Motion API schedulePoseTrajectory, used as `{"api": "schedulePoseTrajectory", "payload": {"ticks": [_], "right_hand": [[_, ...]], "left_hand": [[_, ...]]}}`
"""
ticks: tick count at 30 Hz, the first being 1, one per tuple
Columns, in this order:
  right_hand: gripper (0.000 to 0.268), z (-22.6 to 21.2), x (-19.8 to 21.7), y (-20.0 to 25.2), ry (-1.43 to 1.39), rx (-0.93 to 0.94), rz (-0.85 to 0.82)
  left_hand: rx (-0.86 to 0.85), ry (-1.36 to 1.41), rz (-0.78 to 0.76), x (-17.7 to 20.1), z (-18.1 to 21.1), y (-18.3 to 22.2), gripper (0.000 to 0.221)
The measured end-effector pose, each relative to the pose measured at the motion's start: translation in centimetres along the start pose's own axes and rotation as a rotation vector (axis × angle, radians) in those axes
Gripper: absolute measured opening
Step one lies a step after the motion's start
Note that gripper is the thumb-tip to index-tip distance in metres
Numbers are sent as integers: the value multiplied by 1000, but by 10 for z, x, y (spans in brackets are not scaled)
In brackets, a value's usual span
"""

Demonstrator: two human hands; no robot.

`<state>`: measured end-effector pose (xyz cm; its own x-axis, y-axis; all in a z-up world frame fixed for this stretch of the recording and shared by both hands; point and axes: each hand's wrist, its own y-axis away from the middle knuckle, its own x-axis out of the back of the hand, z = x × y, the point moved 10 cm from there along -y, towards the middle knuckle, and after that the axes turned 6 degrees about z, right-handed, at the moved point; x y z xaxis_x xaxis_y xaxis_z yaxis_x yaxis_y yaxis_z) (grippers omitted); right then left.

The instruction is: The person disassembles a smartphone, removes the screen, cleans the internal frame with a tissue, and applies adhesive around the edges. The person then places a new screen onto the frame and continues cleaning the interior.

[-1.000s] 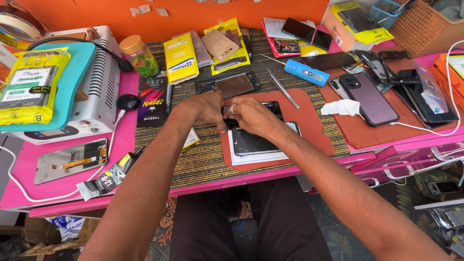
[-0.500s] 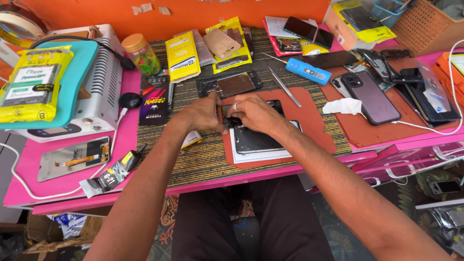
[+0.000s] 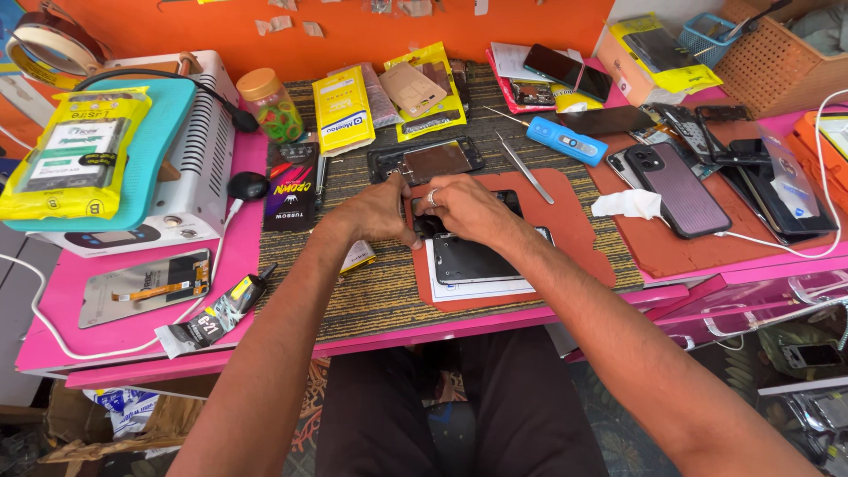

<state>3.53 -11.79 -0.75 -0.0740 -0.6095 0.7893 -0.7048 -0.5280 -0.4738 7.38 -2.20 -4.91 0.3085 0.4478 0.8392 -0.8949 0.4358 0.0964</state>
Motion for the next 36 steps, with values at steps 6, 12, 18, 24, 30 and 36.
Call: {"api": "schedulePoseTrajectory", "payload": {"ticks": [6, 12, 18, 24, 30, 36], "right_hand": [[13, 19, 6, 0, -13, -49, 86], [20, 18, 8, -1, 4, -42, 67], [23, 20, 3, -4, 52, -56, 25], [31, 6, 6, -7, -7, 25, 61], [30, 12, 14, -3, 34, -35, -13], [29, 66, 94, 53, -38, -348, 266]], "left_hand": [[-1, 29, 0, 1, -1, 2, 101], [-15, 37, 4, 2, -1, 3, 96], [26, 35, -9, 0, -3, 2, 96], [9, 41, -2, 0, -3, 1, 94], [12, 75, 9, 0, -2, 3, 93], [2, 71, 17, -2, -3, 5, 91]]}}
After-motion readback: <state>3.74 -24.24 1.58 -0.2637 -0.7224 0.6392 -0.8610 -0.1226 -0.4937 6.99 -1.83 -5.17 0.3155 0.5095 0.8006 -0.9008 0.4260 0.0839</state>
